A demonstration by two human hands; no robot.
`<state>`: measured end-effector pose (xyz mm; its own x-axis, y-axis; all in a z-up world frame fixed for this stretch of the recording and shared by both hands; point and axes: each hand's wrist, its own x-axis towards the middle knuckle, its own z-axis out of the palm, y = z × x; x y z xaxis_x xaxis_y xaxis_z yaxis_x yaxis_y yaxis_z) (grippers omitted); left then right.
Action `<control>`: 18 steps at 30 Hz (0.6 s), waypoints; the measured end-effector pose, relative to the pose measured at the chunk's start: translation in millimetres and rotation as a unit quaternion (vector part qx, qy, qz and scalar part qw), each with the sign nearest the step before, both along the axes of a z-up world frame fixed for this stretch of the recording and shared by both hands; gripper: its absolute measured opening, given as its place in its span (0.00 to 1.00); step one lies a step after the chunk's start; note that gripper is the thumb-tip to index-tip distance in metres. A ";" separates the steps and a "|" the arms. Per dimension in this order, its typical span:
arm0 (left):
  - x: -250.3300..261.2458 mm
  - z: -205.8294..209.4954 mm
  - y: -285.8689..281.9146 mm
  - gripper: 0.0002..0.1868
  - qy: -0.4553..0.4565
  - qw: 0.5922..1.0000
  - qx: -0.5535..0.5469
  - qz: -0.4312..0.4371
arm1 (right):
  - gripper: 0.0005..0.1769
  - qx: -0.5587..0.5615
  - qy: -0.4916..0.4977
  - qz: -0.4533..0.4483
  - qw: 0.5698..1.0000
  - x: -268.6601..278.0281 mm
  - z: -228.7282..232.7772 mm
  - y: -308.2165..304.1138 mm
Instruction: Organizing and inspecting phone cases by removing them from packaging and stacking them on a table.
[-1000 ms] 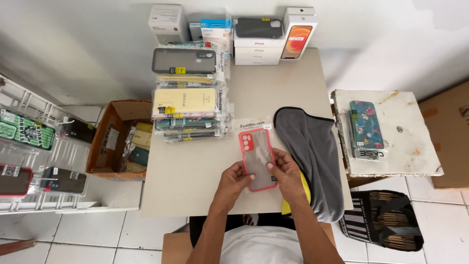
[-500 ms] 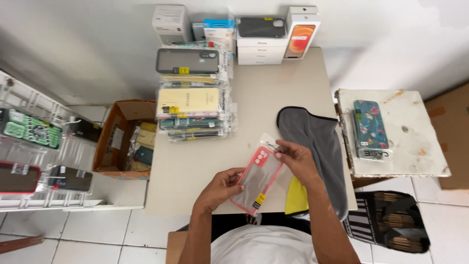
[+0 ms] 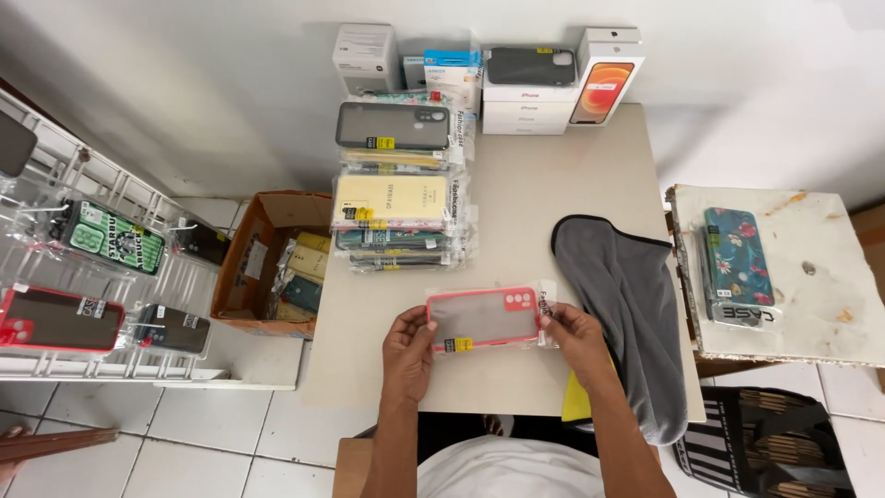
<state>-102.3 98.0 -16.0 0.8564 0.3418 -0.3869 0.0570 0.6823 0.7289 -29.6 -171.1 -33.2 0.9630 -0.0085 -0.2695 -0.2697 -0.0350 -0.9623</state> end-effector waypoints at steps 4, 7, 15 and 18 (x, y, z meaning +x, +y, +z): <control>7.1 17.3 5.4 0.14 0.010 0.995 0.045 0.093 | 0.36 0.044 -0.063 0.022 0.997 -1.3 9.0 15.6; 19.0 51.3 20.2 0.11 -0.008 0.986 0.086 0.144 | 0.43 0.060 -0.127 0.041 0.989 -2.0 42.4 43.6; 72.9 123.4 63.2 0.16 -0.131 0.945 0.248 0.166 | 0.32 -0.128 -0.372 0.123 0.911 45.8 92.3 115.6; 91.8 124.1 83.4 0.27 -0.133 0.923 0.335 0.135 | 0.22 -0.174 -0.427 0.094 0.882 72.3 85.8 142.9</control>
<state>-10.5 181.4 108.1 0.7394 0.6429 0.1999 -0.2908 0.0373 0.9561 42.7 -28.2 52.7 0.8070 0.2330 0.5426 0.5904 -0.3356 -0.7340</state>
